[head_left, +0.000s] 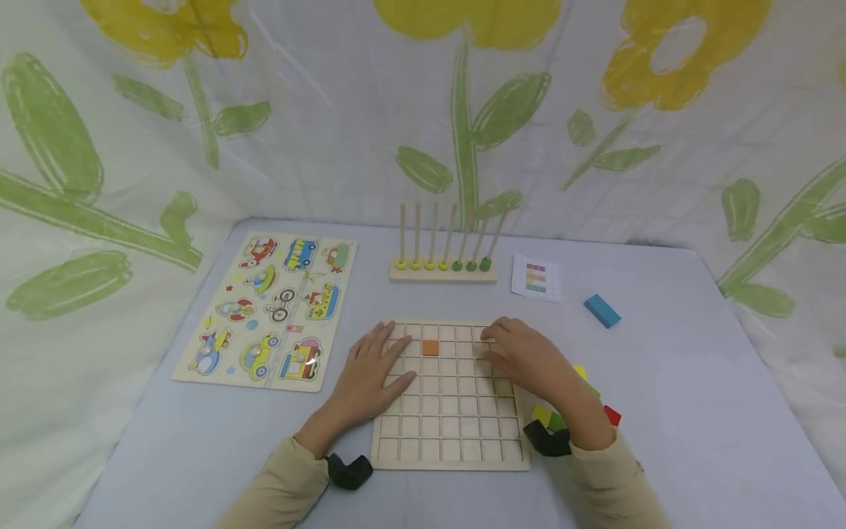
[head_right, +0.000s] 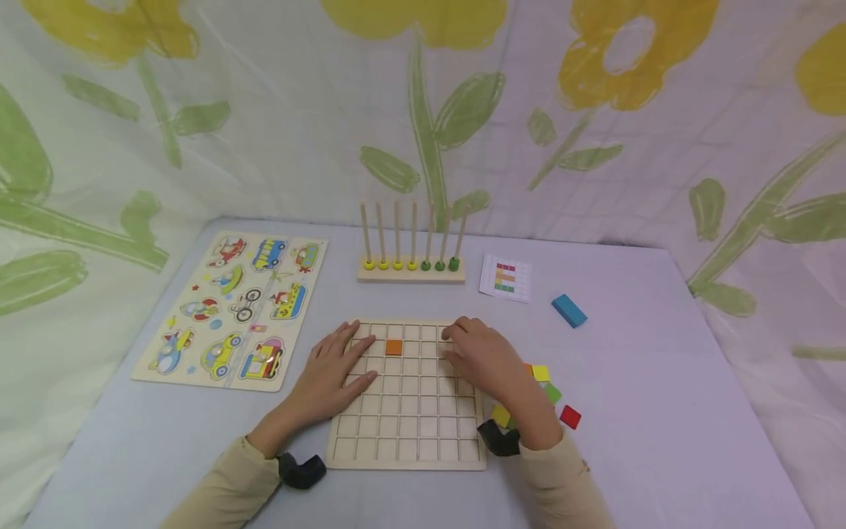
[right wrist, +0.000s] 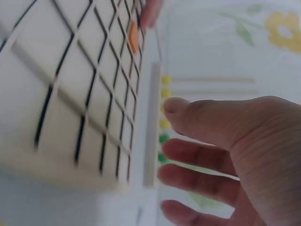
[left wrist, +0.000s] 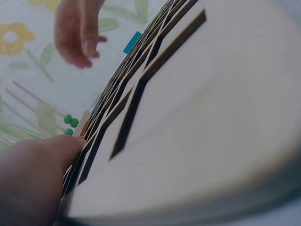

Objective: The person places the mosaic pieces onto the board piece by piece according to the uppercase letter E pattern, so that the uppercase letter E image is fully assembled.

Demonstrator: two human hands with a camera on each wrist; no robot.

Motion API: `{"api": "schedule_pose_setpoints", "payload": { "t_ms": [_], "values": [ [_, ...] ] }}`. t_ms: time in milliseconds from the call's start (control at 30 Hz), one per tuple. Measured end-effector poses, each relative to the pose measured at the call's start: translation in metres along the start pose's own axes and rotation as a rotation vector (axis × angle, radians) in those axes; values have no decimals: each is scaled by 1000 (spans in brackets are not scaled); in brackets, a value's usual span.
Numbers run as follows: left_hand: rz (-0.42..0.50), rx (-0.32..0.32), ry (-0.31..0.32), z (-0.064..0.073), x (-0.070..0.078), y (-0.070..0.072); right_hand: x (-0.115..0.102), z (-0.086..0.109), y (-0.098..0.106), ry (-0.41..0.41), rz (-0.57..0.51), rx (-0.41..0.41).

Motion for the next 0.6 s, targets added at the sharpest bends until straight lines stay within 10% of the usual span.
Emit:
{"api": "schedule_pose_setpoints", "payload": {
  "t_ms": [300,600],
  "values": [
    [1,-1,1,1,-1,-3,84,70,26,-382,-105,-85],
    [1,4,-3,0,0,-2,119,94,21,-435,-113,-100]
  ]
}}
Point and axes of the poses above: each hand's wrist, its own z-axis away from the middle knuckle, its own y-axis out of the back of the hand, x = y × z, the point moved 10 cm from there along -z, towards the middle knuckle, and after that the axes turned 8 degrees about -z, right-handed, at the moved point
